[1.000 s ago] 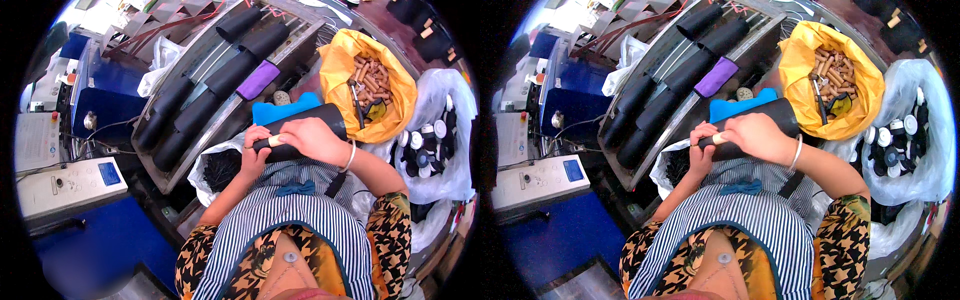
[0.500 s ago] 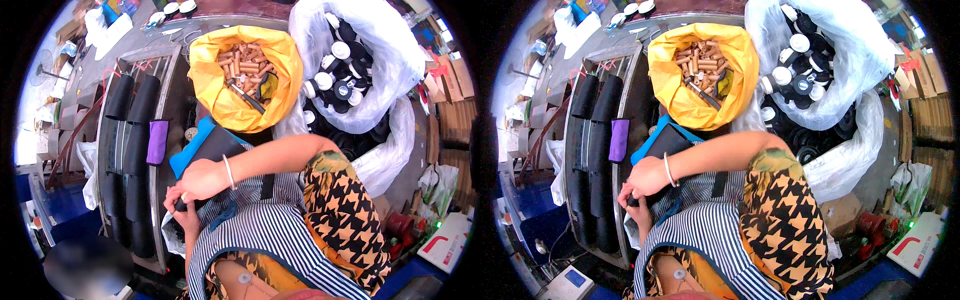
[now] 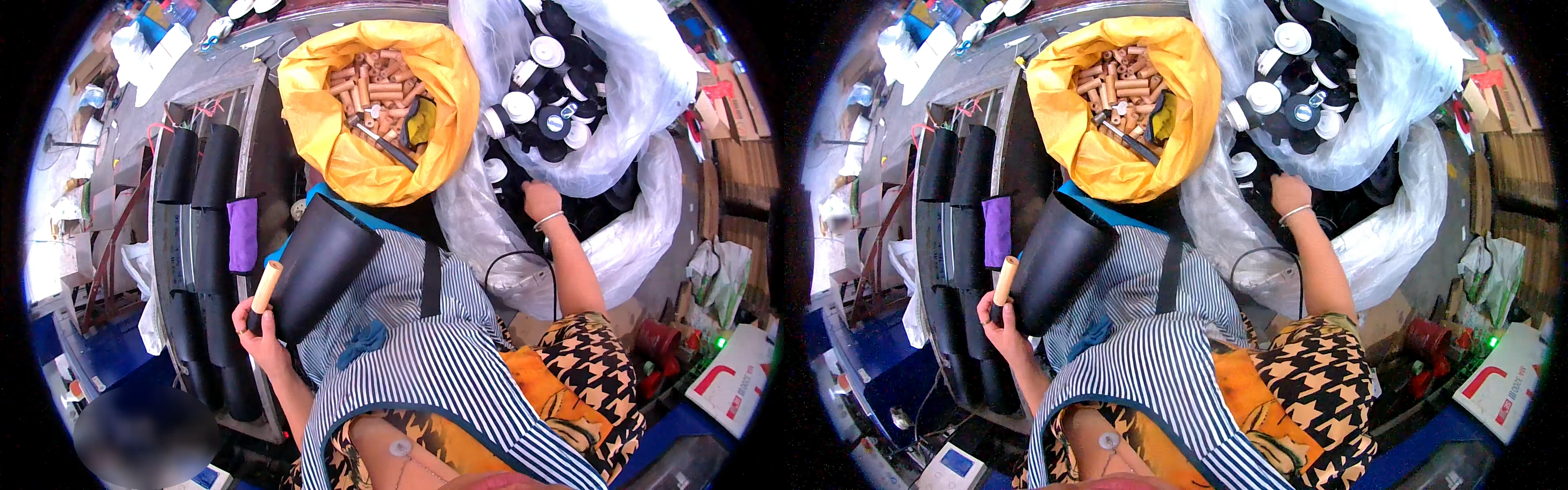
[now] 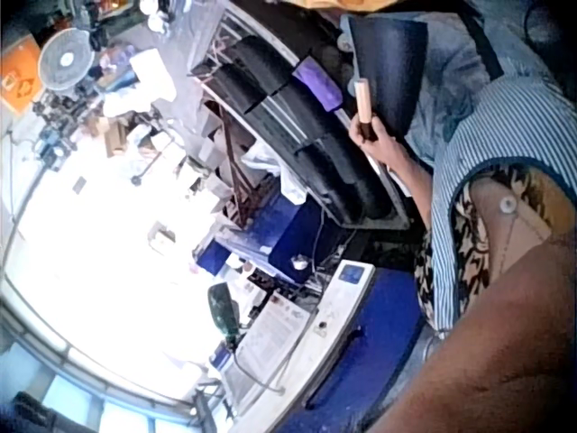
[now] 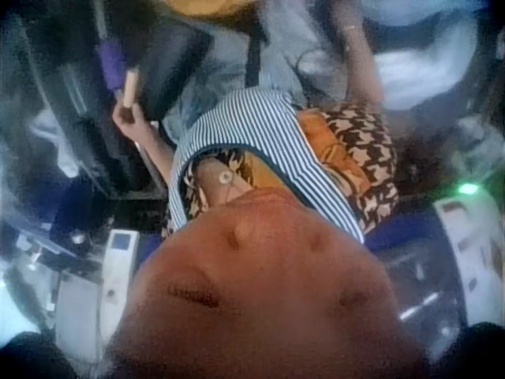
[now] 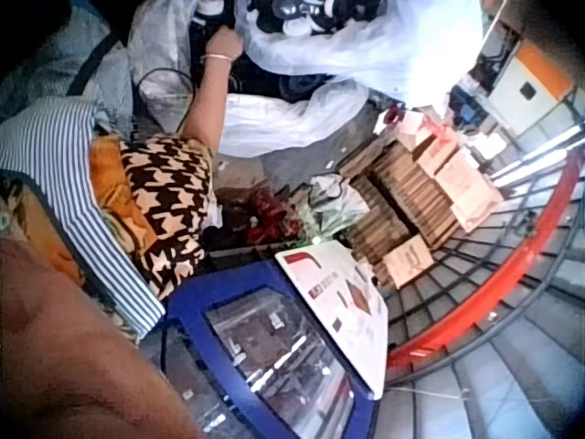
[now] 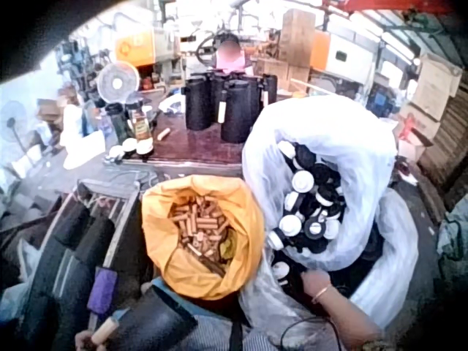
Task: The person wipes a black cylindrical mug part with a yellow cloth, inserts a wooden handle, and attaches a black plastic lid.
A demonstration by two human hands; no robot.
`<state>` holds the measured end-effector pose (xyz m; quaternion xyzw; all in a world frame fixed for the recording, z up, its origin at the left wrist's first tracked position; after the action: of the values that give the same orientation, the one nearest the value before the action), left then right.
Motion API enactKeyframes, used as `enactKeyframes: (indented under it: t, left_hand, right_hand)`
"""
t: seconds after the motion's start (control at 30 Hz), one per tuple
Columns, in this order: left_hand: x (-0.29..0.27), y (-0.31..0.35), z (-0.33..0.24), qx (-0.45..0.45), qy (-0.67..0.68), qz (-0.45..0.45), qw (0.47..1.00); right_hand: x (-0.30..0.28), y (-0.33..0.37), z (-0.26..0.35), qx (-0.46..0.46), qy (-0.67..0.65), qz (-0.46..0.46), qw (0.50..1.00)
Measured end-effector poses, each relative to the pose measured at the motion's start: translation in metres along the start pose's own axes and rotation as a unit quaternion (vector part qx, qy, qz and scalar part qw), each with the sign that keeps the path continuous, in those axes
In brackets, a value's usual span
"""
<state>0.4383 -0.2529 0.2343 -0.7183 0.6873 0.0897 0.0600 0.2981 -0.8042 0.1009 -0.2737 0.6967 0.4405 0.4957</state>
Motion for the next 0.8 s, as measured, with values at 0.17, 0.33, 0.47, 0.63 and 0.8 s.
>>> enactKeyframes:
  t: [0.17,0.33,0.47,0.63,0.8]
  left_hand:
    - [0.006,-0.004,-0.002,-0.016,0.002,0.008,1.000]
    - [0.007,-0.002,0.012,-0.031,0.066,-0.036,0.997]
    - [0.000,0.000,0.027,-0.051,0.116,-0.075,0.989]
    - [-0.004,-0.002,0.018,0.003,0.160,-0.092,0.983]
    - [-0.051,0.019,0.001,0.021,0.097,-0.165,0.981]
  right_hand:
    - [0.046,-0.001,-0.030,-0.118,-0.017,0.205,0.972]
    - [-0.040,-0.009,-0.025,-0.088,0.092,0.053,0.990]
    - [-0.172,0.025,0.052,-0.197,-0.102,-0.045,0.974]
    - [-0.123,0.021,0.176,-0.307,-0.451,0.029,0.837]
    - [-0.063,0.035,0.250,-0.337,-0.348,-0.220,0.847]
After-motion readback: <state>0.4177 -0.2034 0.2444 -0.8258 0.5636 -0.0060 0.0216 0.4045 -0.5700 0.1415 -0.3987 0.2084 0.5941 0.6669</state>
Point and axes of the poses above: each hand's wrist, its own y-axis away from the middle knuckle, its own x-axis out of the palm, z = x × y, the point moved 2 cm from there along -y, towards the middle knuckle, and after that the axes turned 2 degrees about -x, right-handed, at the moved point
